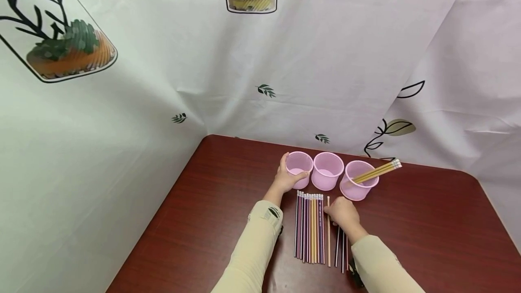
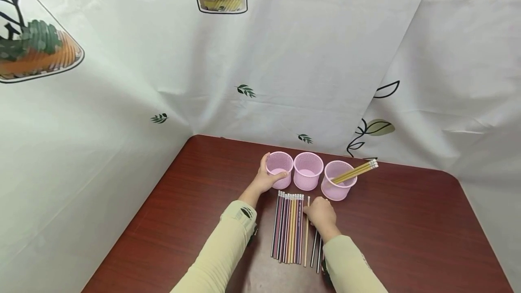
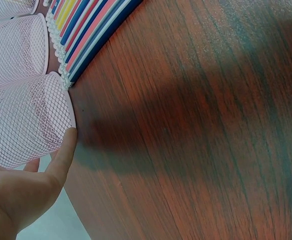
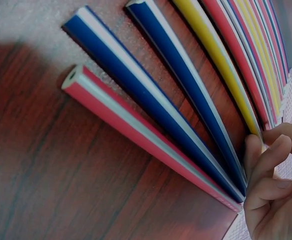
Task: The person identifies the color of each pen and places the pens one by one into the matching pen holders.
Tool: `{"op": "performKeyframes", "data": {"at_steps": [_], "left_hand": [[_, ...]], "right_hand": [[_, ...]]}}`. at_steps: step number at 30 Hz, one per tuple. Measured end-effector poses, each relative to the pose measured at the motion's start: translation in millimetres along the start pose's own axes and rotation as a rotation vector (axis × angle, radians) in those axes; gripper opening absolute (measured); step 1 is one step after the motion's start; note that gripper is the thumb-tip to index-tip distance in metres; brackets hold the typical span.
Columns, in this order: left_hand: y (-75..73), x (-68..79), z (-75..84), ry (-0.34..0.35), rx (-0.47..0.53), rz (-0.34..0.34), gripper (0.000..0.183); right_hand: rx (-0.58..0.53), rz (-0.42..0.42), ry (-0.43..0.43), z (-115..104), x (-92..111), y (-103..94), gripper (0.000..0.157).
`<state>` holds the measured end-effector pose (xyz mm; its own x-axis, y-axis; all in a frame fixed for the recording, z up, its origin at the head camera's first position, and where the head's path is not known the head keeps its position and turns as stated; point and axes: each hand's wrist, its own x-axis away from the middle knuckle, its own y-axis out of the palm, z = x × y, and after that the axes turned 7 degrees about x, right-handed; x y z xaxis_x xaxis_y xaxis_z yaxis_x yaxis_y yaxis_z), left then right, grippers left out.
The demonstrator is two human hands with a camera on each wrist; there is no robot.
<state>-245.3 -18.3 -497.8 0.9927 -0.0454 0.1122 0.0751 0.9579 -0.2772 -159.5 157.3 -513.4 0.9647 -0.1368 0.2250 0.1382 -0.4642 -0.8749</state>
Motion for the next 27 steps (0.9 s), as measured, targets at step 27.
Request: {"op": "performKeyframes", "data": {"at_steps": [27], "left_hand": [[0.2, 1.4, 1.4, 0.019, -0.011, 0.011, 0.095]], "right_hand": [[-0.116, 0.048, -0.070, -6.6, 6.3, -51.8, 0.020]]}}
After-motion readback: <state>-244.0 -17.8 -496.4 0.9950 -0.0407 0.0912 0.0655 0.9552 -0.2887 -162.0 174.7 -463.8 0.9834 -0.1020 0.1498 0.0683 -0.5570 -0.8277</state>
